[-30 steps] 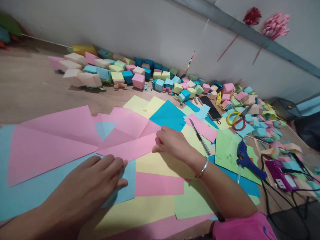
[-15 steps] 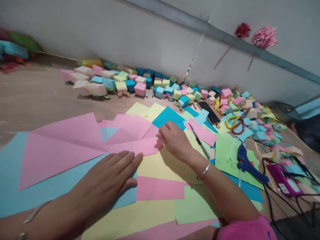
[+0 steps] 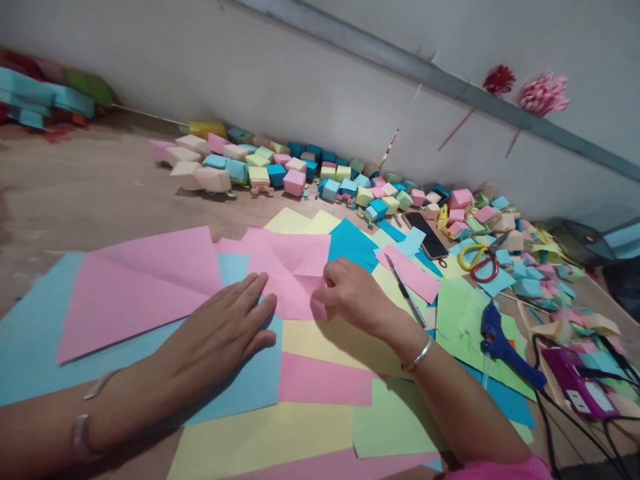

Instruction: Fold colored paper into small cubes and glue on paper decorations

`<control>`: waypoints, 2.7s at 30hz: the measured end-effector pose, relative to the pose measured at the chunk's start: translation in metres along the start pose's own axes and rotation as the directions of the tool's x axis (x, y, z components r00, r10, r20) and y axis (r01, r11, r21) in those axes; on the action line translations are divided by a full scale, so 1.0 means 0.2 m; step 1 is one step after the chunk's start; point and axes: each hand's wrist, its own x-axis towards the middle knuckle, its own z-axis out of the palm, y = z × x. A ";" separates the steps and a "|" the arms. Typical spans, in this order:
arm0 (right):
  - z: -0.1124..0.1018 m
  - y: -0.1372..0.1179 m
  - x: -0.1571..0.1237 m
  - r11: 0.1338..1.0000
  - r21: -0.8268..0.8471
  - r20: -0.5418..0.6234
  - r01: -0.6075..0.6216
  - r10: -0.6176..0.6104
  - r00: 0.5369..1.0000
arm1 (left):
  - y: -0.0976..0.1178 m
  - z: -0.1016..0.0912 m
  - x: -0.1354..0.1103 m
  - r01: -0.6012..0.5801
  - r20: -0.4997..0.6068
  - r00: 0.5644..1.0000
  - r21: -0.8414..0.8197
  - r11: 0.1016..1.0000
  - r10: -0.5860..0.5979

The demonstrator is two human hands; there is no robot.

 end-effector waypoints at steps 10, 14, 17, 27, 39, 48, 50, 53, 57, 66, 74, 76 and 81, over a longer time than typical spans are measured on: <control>-0.03 -0.05 0.01 0.955 0.081 0.107 0.285 -0.293 0.950 | 0.07 -0.01 -0.07 -0.022 0.025 0.999 0.044 0.999 0.021; 0.04 -0.05 0.02 0.961 0.223 0.075 0.160 -0.181 0.981 | 0.09 -0.04 -0.09 -0.050 0.018 0.999 0.085 0.995 0.049; 0.11 -0.05 0.03 0.978 0.208 0.012 -0.029 0.027 1.000 | 0.10 -0.04 -0.09 -0.043 0.050 0.998 0.104 0.994 0.038; 0.25 -0.07 0.04 0.987 0.008 -0.155 -0.160 0.159 0.975 | 0.10 0.02 -0.07 -0.052 0.064 0.997 0.153 0.987 0.043; 0.25 -0.05 0.08 0.984 0.089 -0.151 -0.156 0.168 0.974 | 0.08 -0.01 -0.06 -0.089 0.048 0.995 0.069 0.994 0.086; 0.24 -0.06 0.09 0.966 0.164 -0.107 -0.201 0.220 0.970 | 0.07 -0.04 -0.04 -0.034 -0.013 0.999 -0.045 0.998 0.034; 0.24 -0.06 0.09 0.967 0.166 -0.113 -0.194 0.214 0.970 | 0.07 -0.03 -0.04 -0.035 0.015 0.999 -0.034 0.999 0.035; 0.24 -0.06 0.09 0.971 0.152 -0.118 -0.182 0.201 0.973 | 0.07 -0.02 -0.04 -0.045 0.069 0.997 0.008 0.999 0.045; 0.24 -0.06 0.10 0.962 0.158 -0.098 -0.221 0.238 0.966 | 0.08 0.00 -0.03 -0.054 0.122 0.991 0.055 0.997 0.047; 0.22 -0.07 0.10 0.888 0.312 -0.034 -0.339 0.367 0.930 | 0.07 -0.03 -0.03 -0.099 0.111 0.990 0.112 0.989 0.086; 0.23 -0.05 0.10 0.884 0.339 -0.042 -0.320 0.355 0.934 | 0.04 0.04 0.02 -0.228 -0.019 0.974 -0.061 0.972 0.227; 0.23 -0.05 0.10 0.883 0.343 -0.058 -0.319 0.359 0.931 | 0.03 0.04 0.02 -0.222 -0.010 0.975 -0.081 0.972 0.222; 0.24 -0.05 0.11 0.888 0.351 -0.079 -0.298 0.345 0.935 | 0.01 0.02 0.02 -0.228 -0.037 0.974 -0.155 0.961 0.225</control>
